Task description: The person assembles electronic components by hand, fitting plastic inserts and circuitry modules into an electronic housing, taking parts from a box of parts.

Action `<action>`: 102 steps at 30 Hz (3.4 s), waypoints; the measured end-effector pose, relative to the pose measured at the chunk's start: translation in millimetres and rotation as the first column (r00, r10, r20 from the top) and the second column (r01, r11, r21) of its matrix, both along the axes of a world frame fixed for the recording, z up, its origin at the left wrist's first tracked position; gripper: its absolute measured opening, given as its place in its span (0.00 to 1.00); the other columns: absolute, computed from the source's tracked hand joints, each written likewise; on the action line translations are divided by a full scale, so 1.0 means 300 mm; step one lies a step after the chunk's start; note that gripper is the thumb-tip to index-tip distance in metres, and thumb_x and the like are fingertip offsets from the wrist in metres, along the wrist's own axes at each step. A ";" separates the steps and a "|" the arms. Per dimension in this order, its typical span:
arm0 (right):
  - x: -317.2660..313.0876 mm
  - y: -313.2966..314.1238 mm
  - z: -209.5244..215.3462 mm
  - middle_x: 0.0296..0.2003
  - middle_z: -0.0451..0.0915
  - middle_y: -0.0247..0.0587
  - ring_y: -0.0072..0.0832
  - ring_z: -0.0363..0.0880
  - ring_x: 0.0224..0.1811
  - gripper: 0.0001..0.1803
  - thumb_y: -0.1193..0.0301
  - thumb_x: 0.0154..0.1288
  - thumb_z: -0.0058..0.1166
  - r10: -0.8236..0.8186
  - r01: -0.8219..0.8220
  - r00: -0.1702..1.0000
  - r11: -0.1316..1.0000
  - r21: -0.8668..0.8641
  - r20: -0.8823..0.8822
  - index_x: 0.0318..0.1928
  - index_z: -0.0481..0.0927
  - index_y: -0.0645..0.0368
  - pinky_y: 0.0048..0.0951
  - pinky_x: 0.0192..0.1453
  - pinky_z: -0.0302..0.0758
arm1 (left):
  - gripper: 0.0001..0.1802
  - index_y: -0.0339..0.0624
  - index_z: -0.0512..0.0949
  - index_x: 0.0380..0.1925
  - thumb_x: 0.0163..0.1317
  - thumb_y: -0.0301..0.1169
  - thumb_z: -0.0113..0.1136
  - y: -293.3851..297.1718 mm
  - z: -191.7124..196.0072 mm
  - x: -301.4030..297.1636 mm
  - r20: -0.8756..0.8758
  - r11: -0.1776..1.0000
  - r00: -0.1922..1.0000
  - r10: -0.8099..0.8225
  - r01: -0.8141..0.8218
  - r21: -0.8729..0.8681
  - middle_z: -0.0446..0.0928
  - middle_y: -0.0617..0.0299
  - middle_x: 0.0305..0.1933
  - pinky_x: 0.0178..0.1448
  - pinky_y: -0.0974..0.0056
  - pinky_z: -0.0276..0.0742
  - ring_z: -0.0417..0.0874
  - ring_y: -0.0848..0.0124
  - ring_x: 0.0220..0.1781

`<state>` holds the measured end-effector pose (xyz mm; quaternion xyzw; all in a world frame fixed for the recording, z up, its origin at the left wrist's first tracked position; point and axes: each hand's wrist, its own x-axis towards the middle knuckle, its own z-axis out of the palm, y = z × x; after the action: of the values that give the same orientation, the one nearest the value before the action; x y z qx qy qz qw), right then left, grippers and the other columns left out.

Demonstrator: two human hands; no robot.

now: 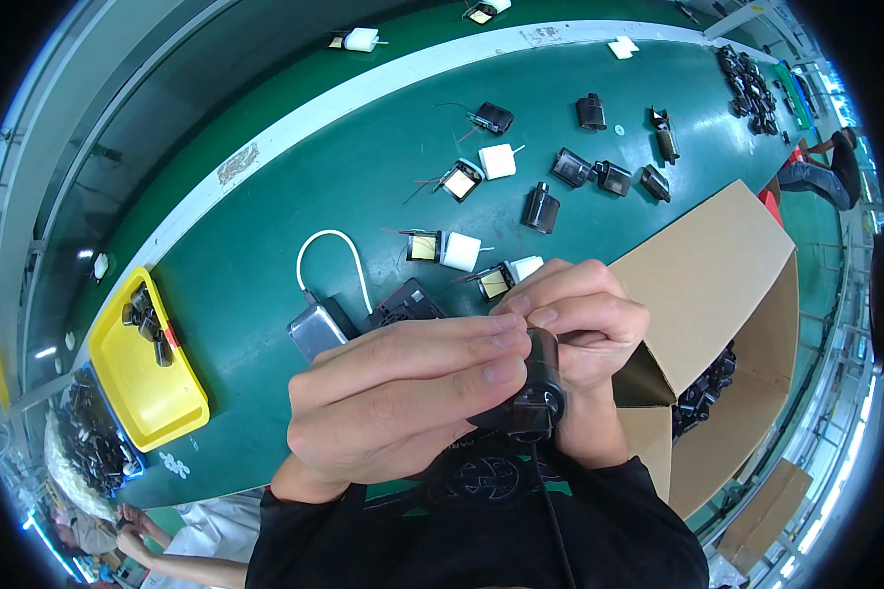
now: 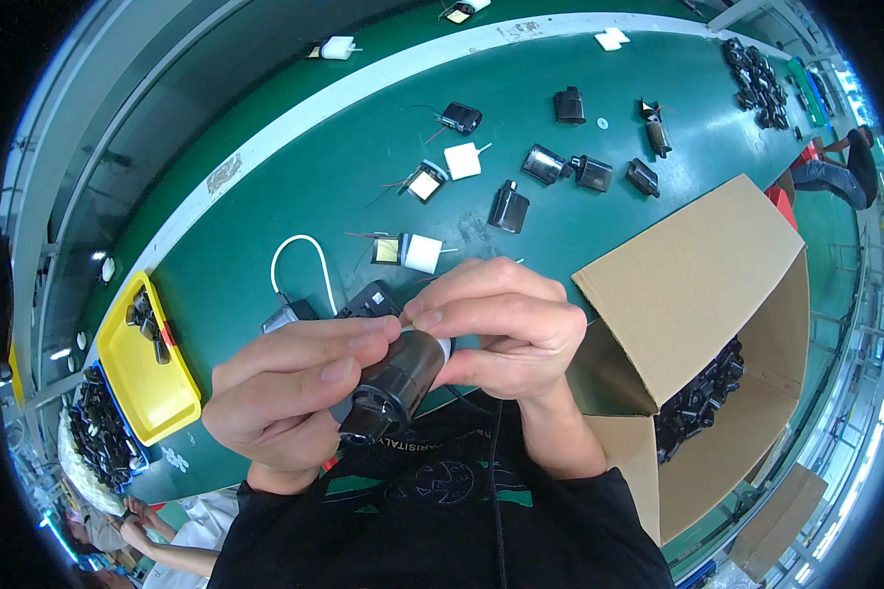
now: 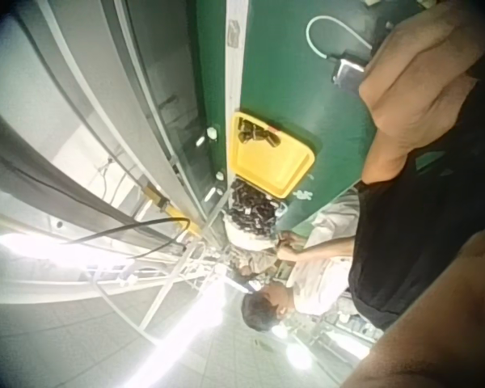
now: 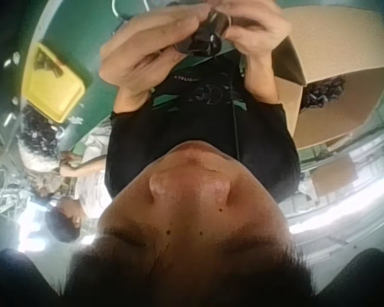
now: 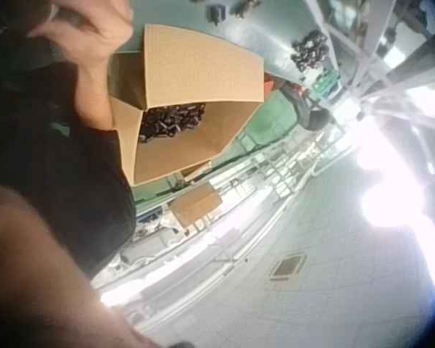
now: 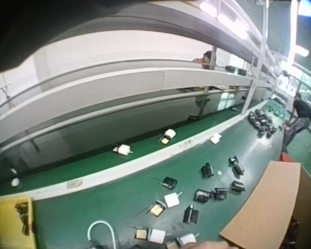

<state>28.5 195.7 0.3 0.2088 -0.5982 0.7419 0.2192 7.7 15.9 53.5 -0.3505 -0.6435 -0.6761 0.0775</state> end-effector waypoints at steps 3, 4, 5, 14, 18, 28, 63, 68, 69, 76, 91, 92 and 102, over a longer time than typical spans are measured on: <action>0.001 -0.010 0.014 0.34 0.80 0.50 0.36 0.81 0.36 0.22 0.69 0.44 0.71 -0.002 0.000 1.000 0.999 -0.042 -0.027 0.37 0.80 0.72 0.30 0.37 0.77 | 0.20 0.31 0.77 0.40 0.43 0.08 0.54 -0.003 -0.001 -0.011 0.022 0.999 0.999 -0.049 0.049 -0.013 0.80 0.41 0.37 0.44 0.55 0.83 0.84 0.48 0.40; 0.004 -0.016 0.024 0.35 0.80 0.50 0.36 0.81 0.38 0.23 0.70 0.44 0.71 0.006 -0.008 1.000 0.996 -0.085 -0.024 0.39 0.79 0.73 0.32 0.38 0.78 | 0.22 0.30 0.75 0.43 0.45 0.10 0.56 0.000 -0.019 -0.016 0.021 0.998 0.998 -0.052 0.051 0.037 0.79 0.42 0.39 0.45 0.56 0.82 0.84 0.50 0.42; 0.008 -0.031 0.040 0.35 0.80 0.50 0.36 0.81 0.38 0.23 0.70 0.44 0.71 -0.003 0.001 1.000 0.996 -0.088 -0.023 0.39 0.79 0.73 0.32 0.38 0.78 | 0.23 0.30 0.74 0.47 0.46 0.11 0.58 0.003 -0.035 -0.019 0.025 0.994 0.998 -0.062 0.060 0.086 0.78 0.43 0.40 0.47 0.56 0.82 0.83 0.52 0.43; 0.022 -0.007 0.072 0.30 0.81 0.45 0.25 0.81 0.29 0.11 0.85 0.52 0.62 0.267 -0.038 0.710 0.939 -0.342 0.652 0.38 0.78 0.73 0.19 0.27 0.76 | 0.26 0.26 0.66 0.52 0.52 0.10 0.57 0.007 -0.093 -0.031 0.575 0.924 0.792 -0.205 -0.037 0.380 0.73 0.47 0.49 0.52 0.67 0.78 0.76 0.64 0.54; 0.024 -0.006 0.090 0.23 0.81 0.41 0.17 0.77 0.20 0.07 0.82 0.53 0.63 0.106 0.008 0.665 0.989 -0.149 0.739 0.33 0.79 0.70 0.16 0.20 0.71 | 0.24 0.26 0.70 0.50 0.51 0.11 0.61 -0.031 -0.051 -0.043 0.699 0.984 0.700 -0.148 0.031 0.178 0.76 0.47 0.46 0.49 0.69 0.79 0.80 0.66 0.48; 0.019 -0.004 0.082 0.24 0.81 0.43 0.19 0.78 0.20 0.05 0.82 0.54 0.62 0.251 -0.122 0.561 0.968 -0.221 0.789 0.32 0.80 0.69 0.17 0.19 0.72 | 0.23 0.23 0.71 0.49 0.50 0.11 0.62 -0.054 -0.051 -0.015 0.739 0.989 0.658 -0.143 0.062 0.136 0.80 0.47 0.41 0.48 0.69 0.80 0.82 0.68 0.43; 0.029 0.084 0.060 0.31 0.78 0.38 0.18 0.78 0.28 0.12 0.79 0.55 0.62 0.197 -0.063 0.778 0.969 -0.237 0.597 0.42 0.82 0.65 0.18 0.27 0.75 | 0.22 0.28 0.72 0.46 0.49 0.10 0.63 0.056 -0.066 -0.079 0.672 0.965 0.696 -0.253 0.231 0.124 0.78 0.49 0.44 0.50 0.65 0.82 0.82 0.65 0.45; 0.129 0.182 0.162 0.31 0.80 0.36 0.21 0.79 0.31 0.16 0.75 0.48 0.68 -0.629 0.357 0.729 0.685 0.635 0.269 0.40 0.81 0.63 0.22 0.31 0.75 | 0.21 0.29 0.72 0.48 0.53 0.16 0.63 0.158 -0.060 -0.264 0.627 0.964 0.769 -0.125 0.243 -0.105 0.79 0.53 0.42 0.46 0.69 0.79 0.83 0.70 0.40; 0.184 0.226 0.212 0.30 0.80 0.37 0.21 0.79 0.31 0.15 0.75 0.49 0.66 -0.717 0.435 0.673 0.584 0.686 0.184 0.40 0.81 0.63 0.22 0.32 0.75 | 0.20 0.28 0.72 0.48 0.54 0.18 0.63 0.149 -0.084 -0.367 0.589 0.971 0.808 0.005 0.136 -0.195 0.79 0.54 0.40 0.44 0.71 0.79 0.82 0.71 0.38; 0.812 1.000 0.028 0.32 0.78 0.41 0.29 0.76 0.35 0.13 0.71 0.66 0.49 -0.989 0.337 -0.023 0.128 0.933 0.144 0.47 0.75 0.65 0.29 0.40 0.73 | 0.18 0.30 0.77 0.45 0.57 0.29 0.64 -0.079 -0.377 -1.077 0.633 0.864 0.656 0.411 -0.061 -0.499 0.78 0.62 0.34 0.32 0.77 0.74 0.78 0.79 0.30; 1.067 0.933 -0.512 0.54 0.64 0.55 0.48 0.63 0.56 0.26 0.61 0.49 0.65 -0.929 -0.440 -0.174 0.370 0.818 0.327 0.46 0.74 0.61 0.46 0.60 0.61 | 0.27 0.32 0.76 0.46 0.60 0.47 0.54 1.070 -0.390 -1.365 -0.457 0.365 0.885 0.086 -0.455 -0.812 0.75 0.39 0.50 0.62 0.52 0.66 0.74 0.49 0.56; 1.076 0.933 -0.520 0.54 0.63 0.55 0.48 0.62 0.57 0.26 0.61 0.49 0.65 -0.955 -0.431 -0.138 0.296 0.852 0.262 0.47 0.74 0.61 0.46 0.61 0.60 | 0.28 0.31 0.77 0.45 0.60 0.48 0.54 1.138 -0.425 -1.392 -0.510 0.296 0.856 0.078 -0.509 -0.808 0.74 0.38 0.50 0.62 0.50 0.65 0.73 0.47 0.56; 1.100 1.029 -0.375 0.50 0.67 0.55 0.49 0.68 0.54 0.37 0.70 0.36 0.73 -0.839 -0.230 -0.218 0.540 0.810 0.498 0.51 0.73 0.66 0.38 0.60 0.68 | 0.22 0.39 0.71 0.45 0.51 0.34 0.66 1.248 -0.422 -1.316 -0.214 0.601 0.964 0.157 -0.265 -0.754 0.81 0.52 0.39 0.48 0.59 0.75 0.82 0.58 0.42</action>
<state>358.4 504.3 -112.2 -0.5283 -0.7975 0.2344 -0.1730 -387.1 390.5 -73.0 -0.3127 -0.9021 -0.2948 0.0386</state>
